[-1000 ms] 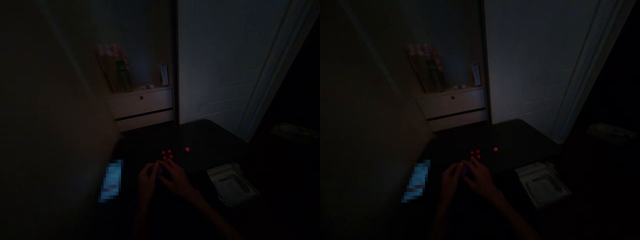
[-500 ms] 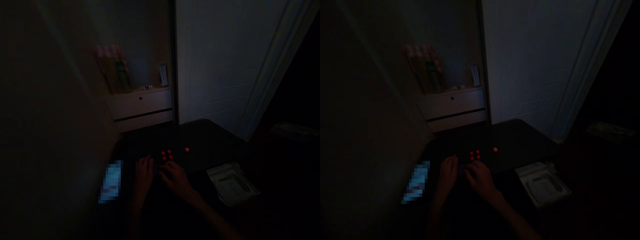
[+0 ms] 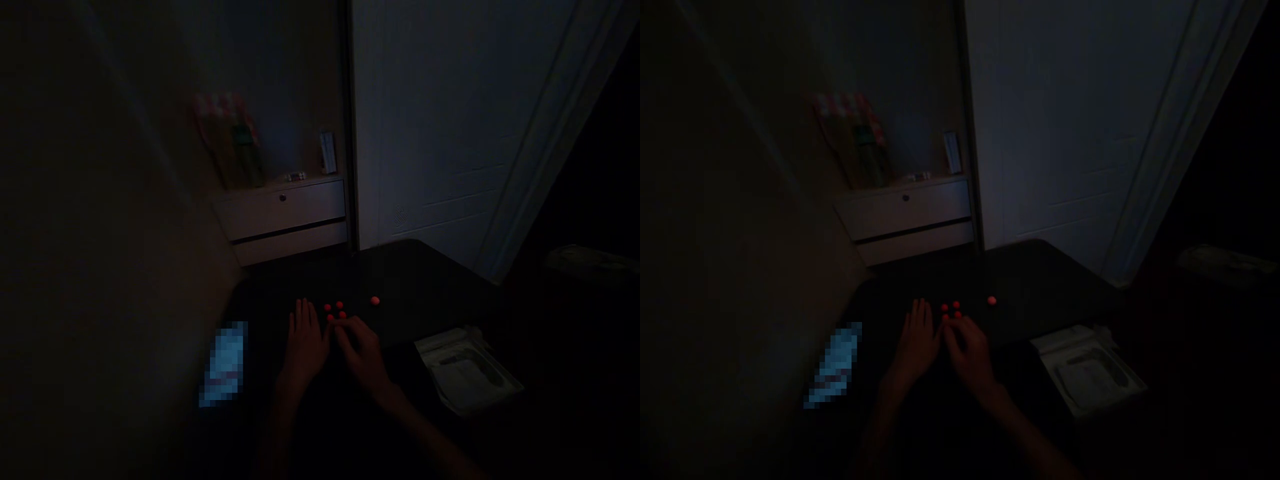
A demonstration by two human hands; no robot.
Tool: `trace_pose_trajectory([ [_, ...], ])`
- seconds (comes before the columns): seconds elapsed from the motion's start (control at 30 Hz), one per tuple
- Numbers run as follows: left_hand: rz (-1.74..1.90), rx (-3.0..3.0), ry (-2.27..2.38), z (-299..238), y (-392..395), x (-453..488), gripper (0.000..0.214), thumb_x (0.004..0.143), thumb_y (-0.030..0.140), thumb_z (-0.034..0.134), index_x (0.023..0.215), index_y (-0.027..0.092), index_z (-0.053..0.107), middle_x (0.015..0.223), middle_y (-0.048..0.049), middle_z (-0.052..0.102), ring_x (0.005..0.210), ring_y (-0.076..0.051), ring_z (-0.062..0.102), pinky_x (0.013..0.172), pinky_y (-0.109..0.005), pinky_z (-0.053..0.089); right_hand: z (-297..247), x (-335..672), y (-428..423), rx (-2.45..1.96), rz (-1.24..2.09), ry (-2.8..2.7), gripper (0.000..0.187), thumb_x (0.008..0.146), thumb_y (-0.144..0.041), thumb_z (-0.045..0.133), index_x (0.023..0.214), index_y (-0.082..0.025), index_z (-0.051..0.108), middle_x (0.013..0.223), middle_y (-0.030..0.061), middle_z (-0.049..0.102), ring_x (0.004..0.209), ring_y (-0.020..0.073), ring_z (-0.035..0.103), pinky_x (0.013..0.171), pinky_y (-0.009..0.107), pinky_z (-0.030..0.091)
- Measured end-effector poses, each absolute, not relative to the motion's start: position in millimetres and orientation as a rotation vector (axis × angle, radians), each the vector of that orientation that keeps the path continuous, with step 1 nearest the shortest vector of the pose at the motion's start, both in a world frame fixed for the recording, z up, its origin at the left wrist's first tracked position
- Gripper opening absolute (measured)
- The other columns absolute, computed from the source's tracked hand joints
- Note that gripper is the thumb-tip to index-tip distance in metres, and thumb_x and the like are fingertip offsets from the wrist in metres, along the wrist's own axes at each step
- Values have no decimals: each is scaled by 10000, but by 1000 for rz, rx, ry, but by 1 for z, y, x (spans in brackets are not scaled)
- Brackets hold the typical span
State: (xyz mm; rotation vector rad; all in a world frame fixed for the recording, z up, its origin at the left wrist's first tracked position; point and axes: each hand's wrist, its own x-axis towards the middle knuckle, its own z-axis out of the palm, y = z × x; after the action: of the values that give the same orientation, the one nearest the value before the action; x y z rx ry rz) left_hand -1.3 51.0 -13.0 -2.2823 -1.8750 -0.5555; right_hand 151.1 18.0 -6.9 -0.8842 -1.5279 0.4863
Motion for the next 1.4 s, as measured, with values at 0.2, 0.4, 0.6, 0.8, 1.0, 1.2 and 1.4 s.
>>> trace_pose_trajectory([
  [0.2,-461,-2295,-1962,-11,52,1,736,1036,488,348,1499,-75,445,1606,-350,348,1548,-431,285,1218,-600,290,-6,151,17,-886,504,-1534,161,1003,-217,571,1038,-226,728,1006,67,758,941,231,710,873,365,548],
  [0.4,-373,-2301,-1963,-5,50,3,768,1033,486,340,1505,-115,414,1606,-357,336,1543,-438,294,1229,-587,275,-6,151,17,-883,504,-1531,154,993,-209,579,1026,-221,729,987,64,751,916,223,709,852,353,548],
  [0.6,-302,-2281,-1982,2,45,6,795,1027,503,343,1549,-96,345,1631,-329,311,1558,-411,272,1243,-577,258,-9,150,18,-881,500,-1526,153,983,-194,593,1032,-210,737,981,61,748,904,212,709,834,332,549],
  [0.8,-206,-2278,-1986,5,42,7,778,1038,491,293,1556,-86,344,1644,-308,305,1569,-388,253,1258,-560,239,-11,150,19,-870,486,-1529,154,982,-194,598,1041,-215,738,991,59,755,920,215,715,851,341,545],
  [1.0,-222,-2293,-1993,7,42,7,756,1038,476,321,1557,-72,355,1644,-313,299,1568,-397,253,1248,-581,248,-9,151,18,-865,493,-1524,158,986,-192,587,1050,-210,731,1007,69,756,935,217,715,863,348,550],
  [1.2,-271,-2253,-2027,7,41,9,789,1036,520,314,1600,-30,287,1688,-275,214,1586,-417,163,1238,-632,222,-10,150,18,-868,501,-1518,165,986,-202,589,1074,-209,729,1031,73,757,955,220,717,875,353,556],
  [1.4,-269,-2256,-2033,7,40,9,817,1027,551,313,1591,-40,303,1685,-290,210,1587,-417,165,1235,-634,221,-13,150,19,-895,488,-1530,178,987,-204,583,1084,-209,732,1037,77,762,953,226,717,879,366,560],
])
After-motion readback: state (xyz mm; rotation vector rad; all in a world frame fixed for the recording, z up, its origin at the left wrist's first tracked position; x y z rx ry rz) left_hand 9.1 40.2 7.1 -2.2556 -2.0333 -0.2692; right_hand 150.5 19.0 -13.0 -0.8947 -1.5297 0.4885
